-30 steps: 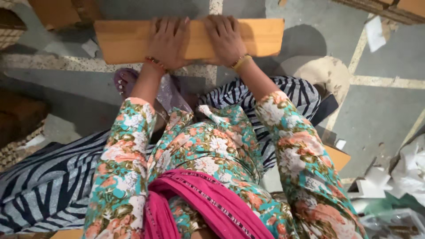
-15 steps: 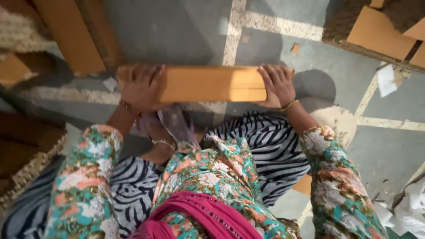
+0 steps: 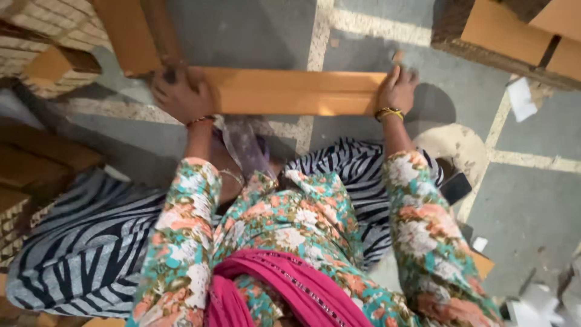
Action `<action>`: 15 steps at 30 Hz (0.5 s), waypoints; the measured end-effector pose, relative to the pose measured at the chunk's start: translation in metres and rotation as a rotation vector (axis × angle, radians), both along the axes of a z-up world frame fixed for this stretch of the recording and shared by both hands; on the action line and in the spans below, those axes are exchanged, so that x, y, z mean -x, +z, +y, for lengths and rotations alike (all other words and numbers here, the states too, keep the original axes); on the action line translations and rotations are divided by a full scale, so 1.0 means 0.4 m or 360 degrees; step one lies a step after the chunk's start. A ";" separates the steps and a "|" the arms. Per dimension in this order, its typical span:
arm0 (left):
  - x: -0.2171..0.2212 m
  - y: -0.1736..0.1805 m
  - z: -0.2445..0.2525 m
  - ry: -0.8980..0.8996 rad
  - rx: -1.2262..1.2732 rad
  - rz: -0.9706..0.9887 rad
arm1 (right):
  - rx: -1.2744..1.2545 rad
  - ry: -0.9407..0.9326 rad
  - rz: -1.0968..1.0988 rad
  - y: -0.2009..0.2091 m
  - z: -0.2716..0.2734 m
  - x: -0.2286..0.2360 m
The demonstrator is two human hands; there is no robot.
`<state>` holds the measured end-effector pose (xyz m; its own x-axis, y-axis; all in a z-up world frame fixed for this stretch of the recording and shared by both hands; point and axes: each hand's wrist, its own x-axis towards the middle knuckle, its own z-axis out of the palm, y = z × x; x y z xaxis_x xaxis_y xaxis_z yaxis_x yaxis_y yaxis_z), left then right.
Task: The person sits on the floor and assembles flat-packed cardboard boxes by folding the side flaps and pressing the seams to form rectangular containers. They handle multiple boxes one at a time, folding and creasing the edges to secure the structure.
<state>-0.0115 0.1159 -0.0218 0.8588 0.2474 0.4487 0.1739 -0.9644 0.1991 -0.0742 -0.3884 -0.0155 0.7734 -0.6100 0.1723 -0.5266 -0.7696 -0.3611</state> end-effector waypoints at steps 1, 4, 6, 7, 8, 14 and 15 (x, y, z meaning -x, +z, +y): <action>-0.020 0.000 -0.010 0.0138 0.0266 0.0214 | -0.0138 -0.0160 0.0080 -0.021 -0.008 -0.011; -0.010 -0.020 -0.004 0.0279 0.0968 0.0576 | -0.0435 -0.0376 0.0077 -0.084 -0.043 0.028; -0.021 -0.025 0.036 0.0020 0.1252 0.0325 | -0.0605 -0.0375 -0.0274 -0.095 -0.090 0.013; -0.022 -0.030 0.039 -0.0097 0.1255 0.0258 | -0.0638 -0.0367 -0.0485 -0.091 -0.113 0.008; -0.023 -0.033 0.042 -0.0215 0.1255 0.0191 | -0.0644 -0.0367 -0.0650 -0.085 -0.130 0.002; 0.023 0.018 -0.015 -0.0295 0.1156 0.0304 | -0.0390 -0.0624 -0.0330 -0.019 -0.021 0.032; 0.042 0.025 -0.024 -0.0223 0.1144 0.0451 | -0.0365 -0.0705 -0.0080 0.001 0.012 0.041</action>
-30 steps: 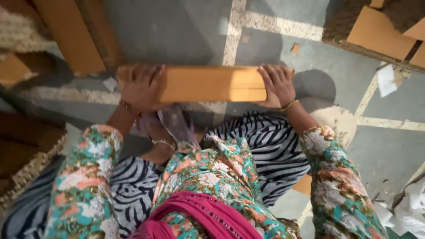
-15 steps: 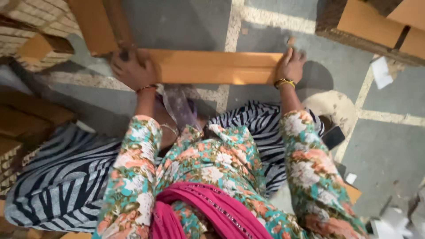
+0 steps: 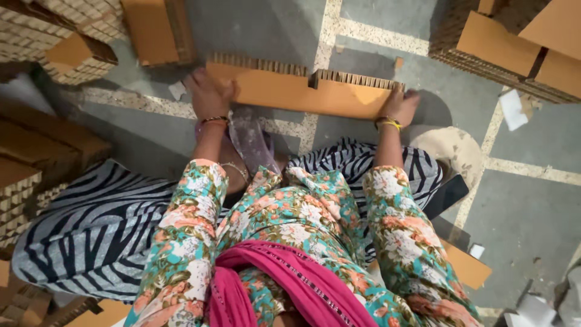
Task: The person sits on the floor and assembles flat-packed cardboard boxes by folding the side flaps and pressing the seams to form rectangular containers. They handle multiple boxes one at a time, folding and creasing the edges to secure the structure.
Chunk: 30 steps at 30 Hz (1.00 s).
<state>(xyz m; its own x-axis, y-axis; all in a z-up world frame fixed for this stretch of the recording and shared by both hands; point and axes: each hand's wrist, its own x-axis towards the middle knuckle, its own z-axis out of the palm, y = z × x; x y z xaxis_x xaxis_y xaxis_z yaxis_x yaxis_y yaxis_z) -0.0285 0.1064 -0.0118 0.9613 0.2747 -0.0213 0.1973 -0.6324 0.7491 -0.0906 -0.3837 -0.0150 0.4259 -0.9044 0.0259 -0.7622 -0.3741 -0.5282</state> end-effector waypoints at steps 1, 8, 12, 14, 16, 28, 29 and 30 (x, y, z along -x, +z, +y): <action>0.002 0.001 -0.006 -0.0174 -0.0378 -0.0235 | 0.0320 0.0281 -0.0032 0.018 0.035 0.004; -0.050 0.050 -0.141 -0.1183 -0.0661 -0.0088 | 0.0602 0.1916 -0.0013 0.105 0.309 -0.053; -0.046 0.059 -0.274 -0.1364 -0.0551 -0.0144 | 0.0459 0.1987 -0.0007 0.175 0.365 -0.071; -0.054 0.049 -0.317 -0.1395 -0.0602 -0.0137 | 0.0419 0.1947 -0.0035 0.193 0.373 -0.080; -0.045 0.053 -0.329 -0.1333 -0.0533 -0.0124 | 0.0408 0.1913 -0.0049 0.195 0.373 -0.100; -0.055 0.031 -0.332 -0.1324 -0.0588 -0.0311 | 0.0366 0.1859 -0.0089 0.197 0.358 -0.113; -0.056 0.025 -0.335 -0.1315 -0.0599 -0.0336 | 0.0379 0.1863 -0.0102 0.201 0.362 -0.109; -0.052 0.021 -0.336 -0.1288 -0.0611 -0.0351 | 0.0386 0.1886 -0.0114 0.203 0.364 -0.106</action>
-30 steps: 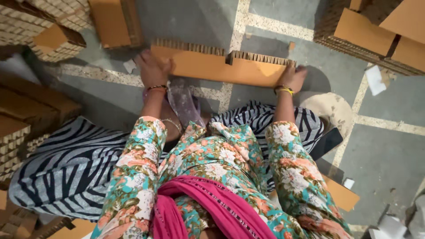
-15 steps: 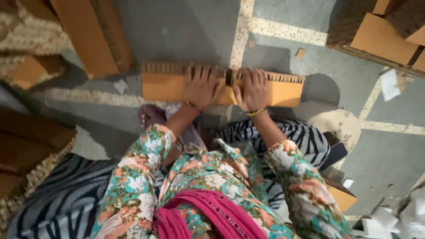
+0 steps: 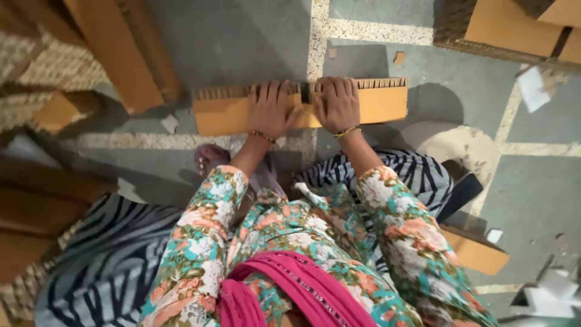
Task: The person sits on the floor and assembles flat-packed cardboard boxes by folding the side flaps and pressing the seams to form rectangular containers. They handle multiple boxes one at a time, folding and creasing the edges to secure the structure.
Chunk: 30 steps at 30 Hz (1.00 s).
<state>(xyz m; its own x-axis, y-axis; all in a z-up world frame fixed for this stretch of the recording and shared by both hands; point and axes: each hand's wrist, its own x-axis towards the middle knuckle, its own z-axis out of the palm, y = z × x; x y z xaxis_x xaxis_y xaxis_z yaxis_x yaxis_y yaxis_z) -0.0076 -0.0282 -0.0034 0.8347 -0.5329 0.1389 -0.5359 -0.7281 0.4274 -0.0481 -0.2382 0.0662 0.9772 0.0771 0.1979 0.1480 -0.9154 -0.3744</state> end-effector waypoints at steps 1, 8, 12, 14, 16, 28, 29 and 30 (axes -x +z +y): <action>-0.001 -0.003 -0.001 0.0023 -0.0001 -0.0022 | 0.0005 -0.0007 0.0021 -0.001 -0.001 -0.004; -0.009 0.005 0.066 -0.0089 0.0157 -0.0214 | 0.0143 0.0252 -0.0045 -0.052 -0.056 0.023; -0.071 -0.015 0.309 0.0227 -0.0094 -0.0478 | 0.0034 0.0146 0.0059 -0.038 -0.217 0.055; -0.077 -0.017 0.372 0.0234 -0.0057 -0.0460 | 0.0231 0.0148 0.0112 -0.011 -0.290 0.065; -0.090 -0.016 0.377 0.0181 0.0065 -0.0395 | 0.0281 0.0146 0.0103 -0.013 -0.292 0.066; -0.107 -0.006 0.373 0.0280 -0.0025 -0.0321 | 0.0230 0.0067 0.0034 -0.001 -0.284 0.028; -0.134 -0.004 0.369 0.0269 -0.0013 -0.0328 | 0.0208 0.0076 -0.0005 -0.002 -0.286 0.013; -0.123 0.000 0.369 0.0275 -0.0010 -0.0305 | 0.0201 0.0059 0.0039 -0.002 -0.290 0.011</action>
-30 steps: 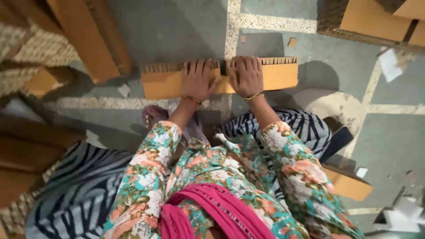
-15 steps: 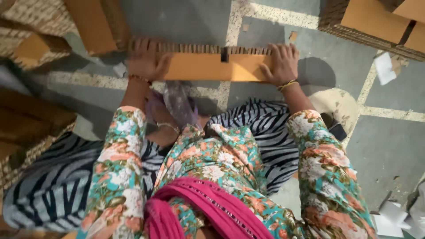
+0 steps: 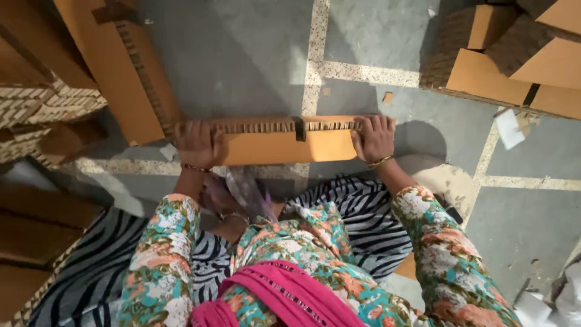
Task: The person sits on the floor and assembles flat-packed cardboard boxes by folding the side flaps and pressing the seams to form rectangular containers. They handle multiple boxes one at a time, folding and creasing the edges to secure the structure.
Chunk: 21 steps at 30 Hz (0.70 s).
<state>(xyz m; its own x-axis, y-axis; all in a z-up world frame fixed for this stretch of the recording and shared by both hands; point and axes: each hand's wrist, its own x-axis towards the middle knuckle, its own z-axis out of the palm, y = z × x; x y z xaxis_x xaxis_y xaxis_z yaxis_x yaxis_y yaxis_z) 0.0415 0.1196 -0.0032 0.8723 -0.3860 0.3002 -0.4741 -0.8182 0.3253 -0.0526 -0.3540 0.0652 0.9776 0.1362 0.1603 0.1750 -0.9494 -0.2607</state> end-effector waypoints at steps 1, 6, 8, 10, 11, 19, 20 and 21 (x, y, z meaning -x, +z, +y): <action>0.012 0.002 0.001 0.0005 0.0005 0.0023 | -0.0006 -0.0019 0.0043 -0.004 -0.003 0.000; 0.031 -0.016 0.009 0.0086 0.0037 -0.0030 | 0.0077 -0.0172 -0.0072 -0.024 -0.002 0.038; 0.046 -0.042 0.014 0.0171 0.0005 -0.0113 | 0.0157 -0.0273 -0.0174 -0.053 -0.013 0.054; 0.045 -0.070 0.013 0.0287 -0.0002 -0.0105 | 0.0421 -0.0584 -0.0260 -0.100 -0.027 0.062; 0.048 -0.082 0.014 0.0354 -0.0015 -0.0004 | 0.0353 -0.0893 -0.0221 -0.130 -0.030 0.071; 0.191 -0.285 0.047 0.0791 0.1545 0.0655 | -0.1080 -0.1943 0.0175 -0.285 -0.180 0.128; 0.201 -0.295 0.062 0.0794 0.1948 0.1011 | -0.1374 -0.1875 0.0227 -0.278 -0.185 0.140; 0.195 -0.299 0.071 0.0731 0.1909 0.0996 | -0.1544 -0.1761 0.0232 -0.271 -0.185 0.142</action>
